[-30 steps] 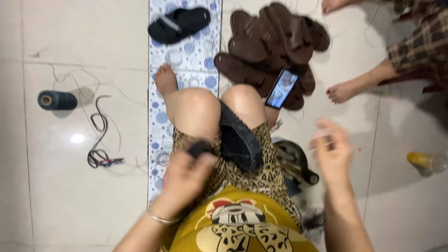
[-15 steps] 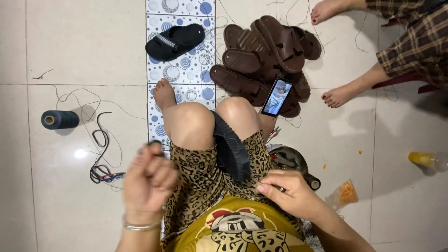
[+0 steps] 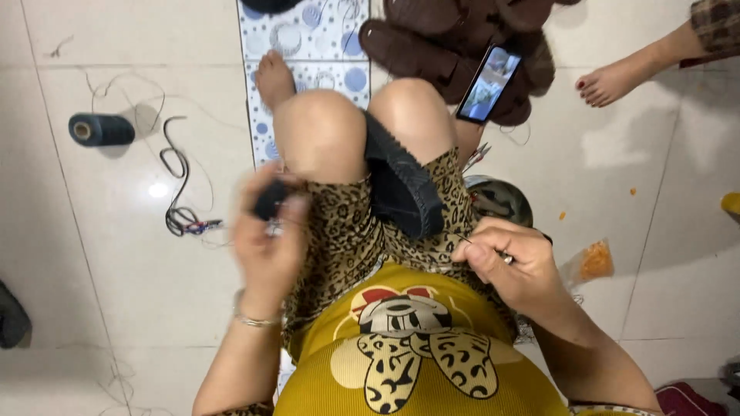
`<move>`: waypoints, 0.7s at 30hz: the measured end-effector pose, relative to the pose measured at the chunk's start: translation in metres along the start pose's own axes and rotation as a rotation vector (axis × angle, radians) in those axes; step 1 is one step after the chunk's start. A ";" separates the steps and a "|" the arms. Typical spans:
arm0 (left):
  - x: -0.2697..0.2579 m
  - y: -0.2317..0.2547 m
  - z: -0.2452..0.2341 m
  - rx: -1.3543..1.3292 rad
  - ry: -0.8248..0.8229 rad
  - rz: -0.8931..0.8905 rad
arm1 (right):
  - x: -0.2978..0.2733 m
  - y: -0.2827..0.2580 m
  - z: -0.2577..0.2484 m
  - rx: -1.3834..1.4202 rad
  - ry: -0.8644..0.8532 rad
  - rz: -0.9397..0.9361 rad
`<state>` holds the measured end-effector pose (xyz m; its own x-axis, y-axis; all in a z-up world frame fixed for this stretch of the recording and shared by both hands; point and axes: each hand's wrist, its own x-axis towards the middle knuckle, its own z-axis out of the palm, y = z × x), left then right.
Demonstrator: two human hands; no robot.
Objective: Hand-sewing the components of leather sandals using a sewing awl and thread while sitting on the floor.
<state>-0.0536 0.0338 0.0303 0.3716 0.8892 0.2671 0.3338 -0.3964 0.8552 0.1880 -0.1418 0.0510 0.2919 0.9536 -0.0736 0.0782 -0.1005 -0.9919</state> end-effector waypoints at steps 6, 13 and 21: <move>-0.036 0.030 0.030 -0.250 -0.855 -0.389 | -0.017 -0.003 0.018 -0.146 -0.111 -0.368; -0.009 0.043 0.023 -0.494 -0.562 -0.110 | -0.002 -0.009 0.002 -0.003 -0.029 -0.399; -0.037 -0.001 0.063 0.326 -0.326 0.155 | 0.023 0.017 0.005 0.428 -0.016 -0.227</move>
<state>-0.0128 -0.0136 -0.0086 0.6734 0.7163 0.1829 0.4872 -0.6161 0.6189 0.1916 -0.1199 0.0317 0.2981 0.9425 0.1509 -0.2621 0.2328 -0.9365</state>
